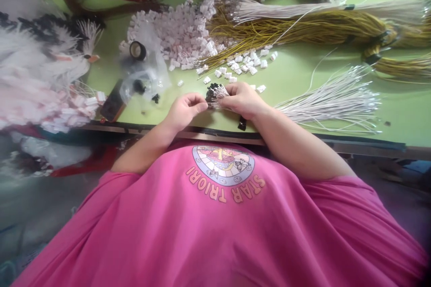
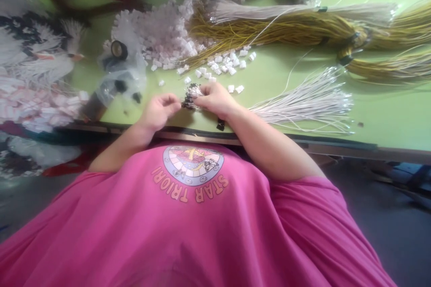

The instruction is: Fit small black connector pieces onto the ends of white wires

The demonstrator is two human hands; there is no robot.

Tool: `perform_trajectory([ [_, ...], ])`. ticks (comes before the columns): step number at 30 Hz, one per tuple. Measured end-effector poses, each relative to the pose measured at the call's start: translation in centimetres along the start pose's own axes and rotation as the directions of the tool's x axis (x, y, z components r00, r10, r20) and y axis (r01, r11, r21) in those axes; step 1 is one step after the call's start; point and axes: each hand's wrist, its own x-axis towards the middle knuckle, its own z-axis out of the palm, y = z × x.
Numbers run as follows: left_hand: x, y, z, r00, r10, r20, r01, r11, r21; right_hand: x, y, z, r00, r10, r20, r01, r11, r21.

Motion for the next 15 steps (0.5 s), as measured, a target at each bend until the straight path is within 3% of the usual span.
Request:
perform_trajectory([
  [2, 0.3, -0.7, -0.2, 0.998, -0.055, -0.009, 0.054, 0.989, -0.14, 0.0, 0.1, 0.2, 1.0, 0.003, 0.015, -0.003, 1.0, 0.015],
  [5, 0.6, -1.1, 0.3, 0.998, -0.064, -0.005, 0.062, 0.977, -0.204, 0.0, 0.3, 0.2, 1.0, -0.007, 0.028, 0.007, 1.0, 0.015],
  [11, 0.2, -0.5, 1.2, 0.995, -0.019, -0.099, 0.009, 0.996, -0.094, -0.3, -0.1, 0.0, 0.997, -0.045, 0.061, 0.044, 0.999, 0.016],
  [15, 0.1, -0.7, 1.4, 0.995, -0.033, -0.09, 0.027, 0.998, -0.06, -0.2, -0.3, -0.1, 0.998, -0.02, 0.061, 0.021, 1.0, -0.012],
])
